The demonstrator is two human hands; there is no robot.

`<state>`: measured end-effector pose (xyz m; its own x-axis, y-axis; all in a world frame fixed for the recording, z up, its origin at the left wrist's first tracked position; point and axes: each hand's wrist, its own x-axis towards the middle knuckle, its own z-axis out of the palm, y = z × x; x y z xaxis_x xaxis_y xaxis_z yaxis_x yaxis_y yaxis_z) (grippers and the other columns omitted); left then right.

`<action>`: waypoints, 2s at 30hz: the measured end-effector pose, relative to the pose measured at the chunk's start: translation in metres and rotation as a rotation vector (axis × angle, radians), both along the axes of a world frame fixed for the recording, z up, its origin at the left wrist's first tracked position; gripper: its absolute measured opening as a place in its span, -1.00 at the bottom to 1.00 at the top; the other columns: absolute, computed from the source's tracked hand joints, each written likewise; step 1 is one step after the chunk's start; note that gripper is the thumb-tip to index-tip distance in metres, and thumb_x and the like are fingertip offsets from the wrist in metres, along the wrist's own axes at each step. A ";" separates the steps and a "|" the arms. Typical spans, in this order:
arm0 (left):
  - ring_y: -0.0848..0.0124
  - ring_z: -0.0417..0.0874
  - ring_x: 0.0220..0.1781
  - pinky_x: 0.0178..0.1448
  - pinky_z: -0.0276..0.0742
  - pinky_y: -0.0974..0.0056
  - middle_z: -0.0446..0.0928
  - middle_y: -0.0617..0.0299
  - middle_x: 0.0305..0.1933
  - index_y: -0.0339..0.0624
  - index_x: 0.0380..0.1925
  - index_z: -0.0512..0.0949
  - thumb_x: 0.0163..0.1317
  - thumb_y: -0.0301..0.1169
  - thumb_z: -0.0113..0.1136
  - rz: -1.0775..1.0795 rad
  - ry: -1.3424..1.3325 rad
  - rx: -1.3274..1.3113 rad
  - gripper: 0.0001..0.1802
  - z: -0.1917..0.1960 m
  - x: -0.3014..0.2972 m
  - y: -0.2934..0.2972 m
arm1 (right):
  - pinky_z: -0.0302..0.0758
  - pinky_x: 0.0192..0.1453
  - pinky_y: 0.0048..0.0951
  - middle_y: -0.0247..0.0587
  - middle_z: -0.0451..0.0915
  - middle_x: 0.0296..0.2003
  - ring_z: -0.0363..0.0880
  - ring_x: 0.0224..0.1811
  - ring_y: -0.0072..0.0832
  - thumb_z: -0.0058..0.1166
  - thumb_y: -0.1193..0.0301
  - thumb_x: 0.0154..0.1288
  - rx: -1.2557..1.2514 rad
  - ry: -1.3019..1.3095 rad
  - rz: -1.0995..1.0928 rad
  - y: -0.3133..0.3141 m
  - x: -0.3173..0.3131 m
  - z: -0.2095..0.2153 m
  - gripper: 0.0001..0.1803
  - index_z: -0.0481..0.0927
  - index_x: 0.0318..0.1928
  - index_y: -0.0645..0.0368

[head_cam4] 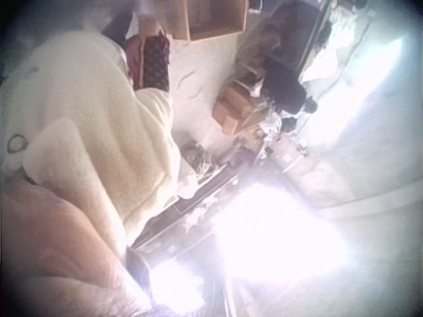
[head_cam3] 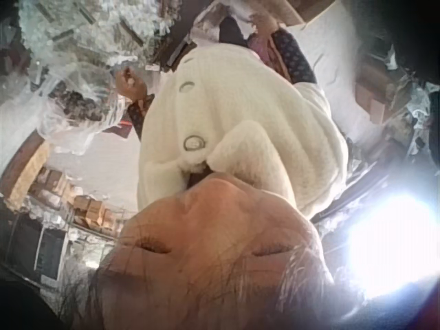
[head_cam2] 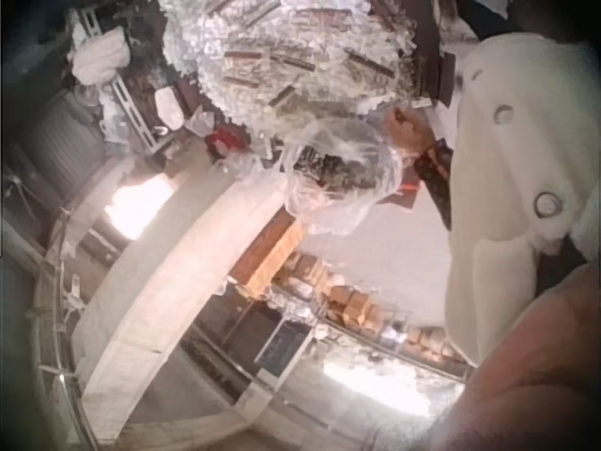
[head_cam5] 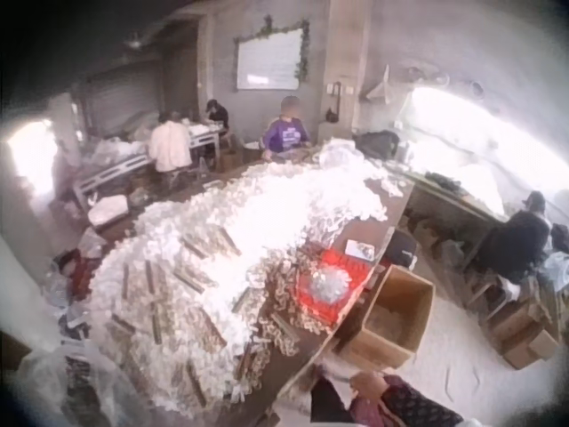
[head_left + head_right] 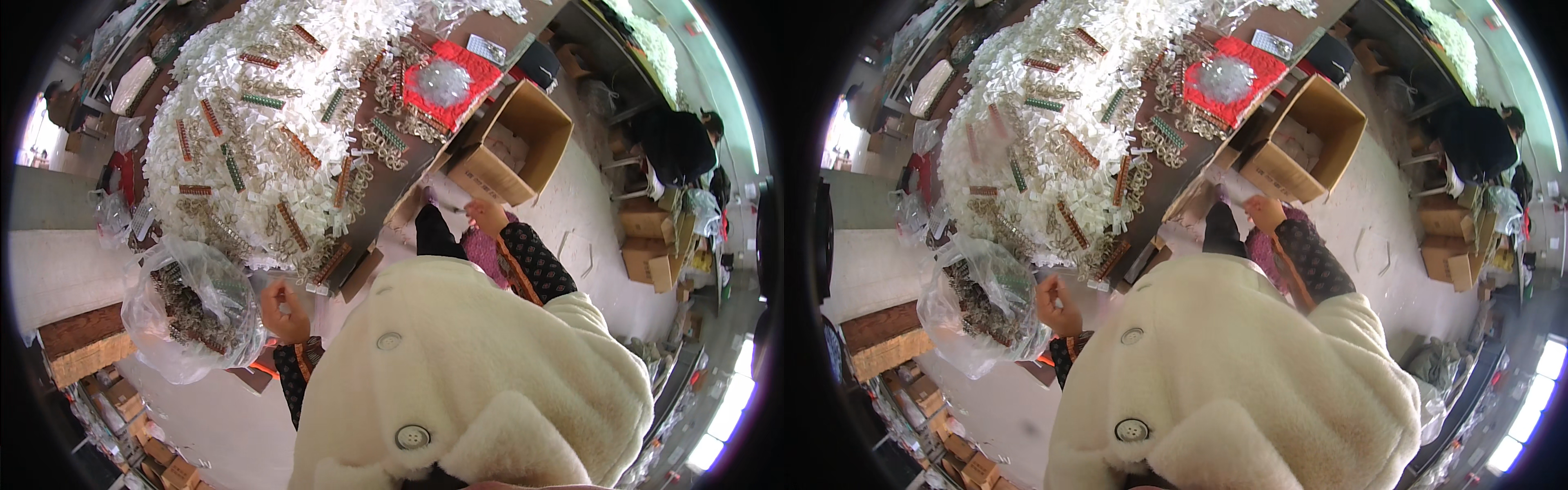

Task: The person assembles small metal jewelry components by hand, attaching loops to beaded strips and placing finished pieces into a plastic bag. They use pliers to cut or adjust metal loops and continue handling multiple components on a cluttered worktable.

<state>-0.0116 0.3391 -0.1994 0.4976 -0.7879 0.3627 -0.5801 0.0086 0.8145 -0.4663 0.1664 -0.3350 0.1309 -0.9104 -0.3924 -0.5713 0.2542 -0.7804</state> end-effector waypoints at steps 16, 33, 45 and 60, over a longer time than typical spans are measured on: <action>-0.04 0.42 0.08 0.16 0.36 0.02 0.49 -0.05 -0.04 -0.28 -0.02 0.48 0.16 -0.49 0.12 -0.026 -0.421 0.371 -0.66 -0.060 -0.100 -0.372 | 0.54 -0.15 -0.19 0.00 0.61 -0.25 0.61 -0.21 -0.01 0.05 0.46 0.29 -0.536 -0.015 0.762 -0.399 0.190 0.063 -0.86 0.59 -0.17 0.19; 0.00 0.50 -0.03 0.01 0.44 0.04 0.48 -0.02 -0.12 -0.22 -0.16 0.49 0.05 -0.43 0.23 0.151 -0.262 0.590 -0.68 -0.053 -0.107 -0.412 | 0.48 0.05 -0.08 0.00 0.53 -0.12 0.49 0.02 0.03 0.23 0.33 0.15 -0.912 0.179 0.439 -0.481 0.185 0.050 -0.55 0.50 0.04 0.19; 0.63 0.48 -0.32 -0.22 0.41 0.46 0.54 0.33 -0.26 -0.29 -0.02 0.46 0.35 -0.45 0.17 0.357 0.982 0.188 -0.74 -0.008 -0.159 -0.371 | 0.51 -0.12 -0.19 -0.01 0.64 -0.28 0.61 -0.21 -0.06 0.22 0.33 0.23 -0.432 -0.186 0.467 -0.508 0.182 0.037 -0.76 0.59 -0.15 0.17; 0.44 0.58 -0.17 -0.05 0.55 0.31 0.57 0.15 -0.11 -0.29 0.02 0.39 0.41 -0.46 0.06 0.198 1.256 0.110 -0.76 -0.048 -0.133 -0.350 | 0.54 0.06 -0.24 0.10 0.63 -0.03 0.65 -0.03 -0.14 0.18 0.22 0.26 -0.421 0.219 0.155 -0.595 0.160 0.063 -0.40 0.43 0.22 0.32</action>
<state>-0.1449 -0.0107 -0.2476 0.5620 -0.6568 -0.5027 0.6026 -0.0912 0.7928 -0.3064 -0.4289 -0.2721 0.2332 -0.9720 -0.0279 -0.7393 -0.1585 -0.6544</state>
